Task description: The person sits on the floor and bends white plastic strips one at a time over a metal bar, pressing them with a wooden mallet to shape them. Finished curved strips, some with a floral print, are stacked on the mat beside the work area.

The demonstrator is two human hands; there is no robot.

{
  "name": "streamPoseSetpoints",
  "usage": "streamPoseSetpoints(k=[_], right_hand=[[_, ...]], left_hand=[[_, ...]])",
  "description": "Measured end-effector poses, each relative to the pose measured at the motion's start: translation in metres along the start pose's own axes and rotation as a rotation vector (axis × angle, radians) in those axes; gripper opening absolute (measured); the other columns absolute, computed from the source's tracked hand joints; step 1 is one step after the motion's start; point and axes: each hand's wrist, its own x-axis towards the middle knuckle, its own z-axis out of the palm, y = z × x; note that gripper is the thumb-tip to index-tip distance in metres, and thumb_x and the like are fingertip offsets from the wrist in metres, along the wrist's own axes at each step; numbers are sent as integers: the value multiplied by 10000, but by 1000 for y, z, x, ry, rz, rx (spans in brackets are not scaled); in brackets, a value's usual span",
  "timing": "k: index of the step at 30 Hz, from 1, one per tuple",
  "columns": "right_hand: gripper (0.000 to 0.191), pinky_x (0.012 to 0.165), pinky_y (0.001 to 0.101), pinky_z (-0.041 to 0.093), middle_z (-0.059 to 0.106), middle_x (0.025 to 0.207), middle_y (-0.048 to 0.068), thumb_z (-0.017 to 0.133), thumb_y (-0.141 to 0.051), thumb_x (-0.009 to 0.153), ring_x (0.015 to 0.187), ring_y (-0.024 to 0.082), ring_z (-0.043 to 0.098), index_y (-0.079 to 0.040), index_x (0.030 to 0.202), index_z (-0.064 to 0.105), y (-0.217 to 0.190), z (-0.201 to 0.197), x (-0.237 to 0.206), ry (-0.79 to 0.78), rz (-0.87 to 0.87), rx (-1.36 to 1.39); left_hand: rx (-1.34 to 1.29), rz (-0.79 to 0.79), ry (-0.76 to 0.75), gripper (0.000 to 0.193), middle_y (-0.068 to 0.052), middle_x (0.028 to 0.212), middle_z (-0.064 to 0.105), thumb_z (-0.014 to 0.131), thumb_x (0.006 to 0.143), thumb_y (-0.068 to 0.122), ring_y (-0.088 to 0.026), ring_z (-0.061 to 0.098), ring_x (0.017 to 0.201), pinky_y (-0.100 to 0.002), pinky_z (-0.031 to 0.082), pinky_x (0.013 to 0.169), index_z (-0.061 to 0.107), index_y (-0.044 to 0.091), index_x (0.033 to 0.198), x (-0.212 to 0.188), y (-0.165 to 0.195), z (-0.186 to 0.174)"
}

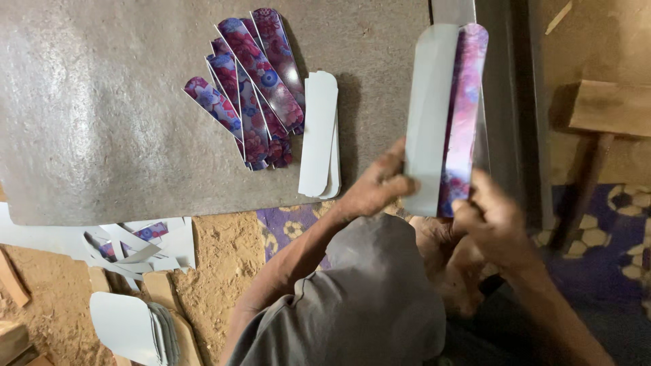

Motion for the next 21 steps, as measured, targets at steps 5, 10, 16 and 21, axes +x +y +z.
streamPoseSetpoints(k=[5,10,16,21], right_hand=[[504,572,291,523,704,866,97,537,-71,944,671,112,603,13,1441,516,-4,13,8,42,-235,-53],[505,611,315,587,716,878,108,548,-115,980,700,156,704,-17,1472,496,-28,34,21,21,-355,-234],[658,637,395,585,730,949,176,686,-326,942,758,273,738,-6,1480,484,-52,64,42,50,-409,-503],[670,645,367,623,737,989,149,627,-387,957,842,261,758,35,1455,479,-29,65,48,-72,-459,-356]], left_hand=[[69,177,157,842,-286,1611,336,543,926,189,-415,374,1456,-556,320,1192,177,-22,1654,1,-14,5],[40,54,337,761,-231,1361,609,666,978,442,-345,577,1306,-490,454,1143,401,-20,1521,2,-28,9],[-351,173,437,427,-127,992,752,717,954,368,-218,737,873,-358,623,814,651,-14,1134,-10,-18,-52],[363,44,857,419,-178,948,724,678,971,412,-280,696,815,-467,598,705,679,26,1134,-49,18,-177]])
